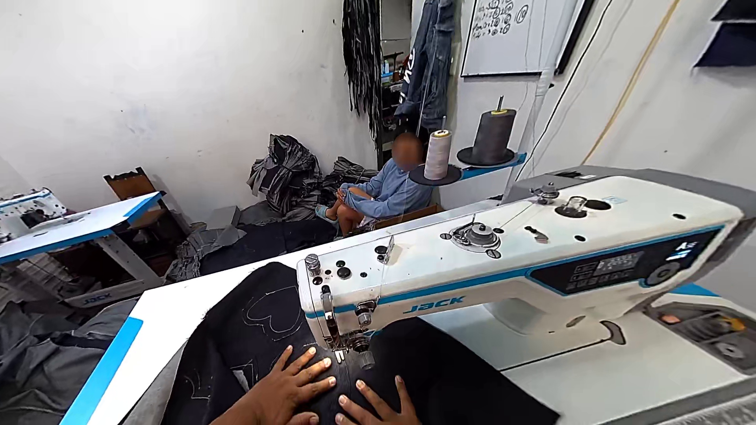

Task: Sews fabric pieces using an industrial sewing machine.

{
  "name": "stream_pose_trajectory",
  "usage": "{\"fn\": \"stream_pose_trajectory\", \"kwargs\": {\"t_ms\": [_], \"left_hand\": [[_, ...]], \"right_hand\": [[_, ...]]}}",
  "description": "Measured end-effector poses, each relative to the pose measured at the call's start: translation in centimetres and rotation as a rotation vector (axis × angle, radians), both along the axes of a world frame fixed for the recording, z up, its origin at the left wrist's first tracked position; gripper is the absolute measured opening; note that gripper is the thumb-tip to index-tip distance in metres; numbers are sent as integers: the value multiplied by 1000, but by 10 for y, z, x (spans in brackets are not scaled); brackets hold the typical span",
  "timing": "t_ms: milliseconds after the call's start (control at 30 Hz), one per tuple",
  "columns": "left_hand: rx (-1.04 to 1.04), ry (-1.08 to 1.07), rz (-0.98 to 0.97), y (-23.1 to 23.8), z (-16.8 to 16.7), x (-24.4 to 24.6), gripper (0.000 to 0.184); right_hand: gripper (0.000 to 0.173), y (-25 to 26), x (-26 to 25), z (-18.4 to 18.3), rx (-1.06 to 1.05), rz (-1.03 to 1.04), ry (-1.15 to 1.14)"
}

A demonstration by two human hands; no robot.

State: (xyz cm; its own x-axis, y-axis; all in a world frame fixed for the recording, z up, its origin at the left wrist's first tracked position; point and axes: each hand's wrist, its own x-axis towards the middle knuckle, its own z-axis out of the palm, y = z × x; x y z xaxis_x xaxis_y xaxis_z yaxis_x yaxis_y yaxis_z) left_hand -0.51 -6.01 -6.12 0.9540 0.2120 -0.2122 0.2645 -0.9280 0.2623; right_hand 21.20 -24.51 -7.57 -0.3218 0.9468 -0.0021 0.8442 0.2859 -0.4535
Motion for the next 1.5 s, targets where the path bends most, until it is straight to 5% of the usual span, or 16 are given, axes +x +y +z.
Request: {"fn": "stream_pose_trajectory", "kwargs": {"t_ms": [200, 300, 367, 433, 500, 567, 900, 1000, 1133, 1200, 1267, 1500], "left_hand": [[12, 64, 315, -15, 9, 18, 63], [29, 191, 392, -23, 19, 29, 63], [69, 239, 215, -11, 28, 26, 68], [97, 201, -159, 21, 32, 16, 70], [77, 145, -416, 49, 24, 13, 78], [33, 22, -444, 56, 7, 8, 81], [31, -76, 225, -17, 3, 20, 78], [65, -74, 320, -31, 3, 26, 68], [36, 298, -23, 16, 49, 26, 69], [84, 200, -287, 51, 39, 18, 65], [44, 15, -353, 62, 14, 9, 64], [49, -152, 166, -9, -6, 6, 66]], "right_hand": [[62, 54, 55, 17, -82, 263, -122], [61, 66, 44, 58, -357, 217, -286], [55, 60, 9, 89, -527, 63, -280], [55, 39, -29, 100, -526, -96, -92], [68, 21, -53, 68, -375, -219, 21], [68, 10, -50, 24, -139, -224, 18], [60, 75, 63, 32, -164, 358, -213], [50, 83, 57, 60, -300, 319, -267], [72, 60, -17, 93, -578, -148, -6], [77, 42, -43, 60, -375, -273, 40], [75, 31, -44, 17, -70, -273, 4], [68, 60, 29, 9, -31, 79, -106]]}}
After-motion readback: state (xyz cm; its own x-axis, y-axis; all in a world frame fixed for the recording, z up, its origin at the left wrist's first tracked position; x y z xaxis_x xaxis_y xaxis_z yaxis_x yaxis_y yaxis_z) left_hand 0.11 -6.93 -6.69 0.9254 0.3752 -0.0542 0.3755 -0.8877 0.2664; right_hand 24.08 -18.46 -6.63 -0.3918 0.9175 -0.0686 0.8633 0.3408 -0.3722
